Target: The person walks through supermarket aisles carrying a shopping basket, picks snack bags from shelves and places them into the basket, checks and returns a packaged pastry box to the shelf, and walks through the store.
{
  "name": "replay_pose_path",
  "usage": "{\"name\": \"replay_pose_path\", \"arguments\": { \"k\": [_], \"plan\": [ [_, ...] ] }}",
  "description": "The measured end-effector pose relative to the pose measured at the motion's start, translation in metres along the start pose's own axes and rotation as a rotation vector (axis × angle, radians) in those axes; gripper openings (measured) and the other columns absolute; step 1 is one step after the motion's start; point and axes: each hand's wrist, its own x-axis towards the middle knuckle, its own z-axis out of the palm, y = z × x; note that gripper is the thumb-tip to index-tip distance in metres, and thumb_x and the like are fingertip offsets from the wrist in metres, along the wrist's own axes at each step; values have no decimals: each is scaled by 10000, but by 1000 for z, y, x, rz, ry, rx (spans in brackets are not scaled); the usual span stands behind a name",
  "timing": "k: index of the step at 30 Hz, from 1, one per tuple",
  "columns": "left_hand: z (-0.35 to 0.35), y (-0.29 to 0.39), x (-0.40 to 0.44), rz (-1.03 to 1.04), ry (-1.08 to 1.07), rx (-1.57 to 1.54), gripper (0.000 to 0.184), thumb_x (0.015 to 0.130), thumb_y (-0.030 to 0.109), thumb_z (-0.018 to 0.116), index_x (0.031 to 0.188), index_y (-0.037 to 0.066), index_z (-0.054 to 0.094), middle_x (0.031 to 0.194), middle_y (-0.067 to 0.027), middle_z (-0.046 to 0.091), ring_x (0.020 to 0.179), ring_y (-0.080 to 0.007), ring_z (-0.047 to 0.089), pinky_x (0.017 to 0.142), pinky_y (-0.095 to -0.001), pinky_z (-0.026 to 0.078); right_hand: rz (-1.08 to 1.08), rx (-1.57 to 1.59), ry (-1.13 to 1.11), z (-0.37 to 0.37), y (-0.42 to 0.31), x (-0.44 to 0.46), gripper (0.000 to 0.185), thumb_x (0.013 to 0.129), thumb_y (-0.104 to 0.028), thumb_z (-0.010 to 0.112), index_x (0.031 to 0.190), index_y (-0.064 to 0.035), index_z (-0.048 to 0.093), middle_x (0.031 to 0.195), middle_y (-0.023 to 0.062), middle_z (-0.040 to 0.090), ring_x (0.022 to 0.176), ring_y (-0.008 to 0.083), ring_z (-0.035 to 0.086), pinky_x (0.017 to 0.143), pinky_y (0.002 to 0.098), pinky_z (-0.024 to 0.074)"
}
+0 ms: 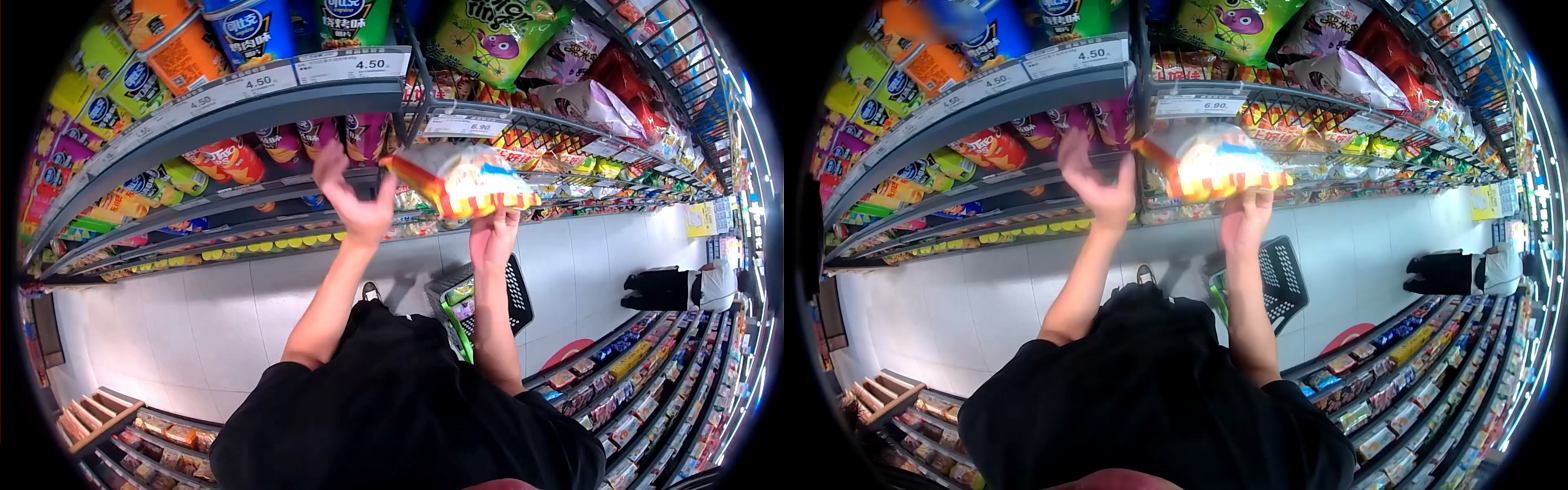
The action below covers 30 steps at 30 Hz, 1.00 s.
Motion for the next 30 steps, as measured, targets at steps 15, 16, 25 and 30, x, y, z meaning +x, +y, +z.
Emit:
{"name": "replay_pose_path", "arguments": {
  "k": [15,16,25,30],
  "plan": [
    [21,54,-142,-1394,-931,-637,731,682,131,833,1244,-51,404,1132,-135,609,1030,-188,606,869,-316,498,456,-957,159,-60,-80,-117,681,822,-65,692,1383,14,314,1228,134,544,1119,168,533,949,311,445],
    [22,53,-156,-1373,-958,-623,645,725,116,801,1217,-57,421,1128,-143,608,1005,-178,614,855,-307,503,502,-906,194,-75,-81,-132,875,778,-51,736,1448,2,175,1309,157,488,1190,204,497,984,337,436],
    [51,86,-224,-1350,-1503,-344,623,816,193,725,1273,-60,384,1160,-159,580,1049,-188,583,876,-311,494,589,-578,599,-114,-101,-236,636,754,-99,770,1294,5,451,1159,84,602,1026,149,575,906,305,470],
    [61,100,-272,-1201,-1858,-421,704,805,223,741,1304,-65,336,1184,-165,561,1072,-193,571,898,-301,480,556,-617,801,-139,-121,-270,468,811,-204,731,1193,-11,540,1078,59,643,889,102,616,723,250,508]
  ]
}}
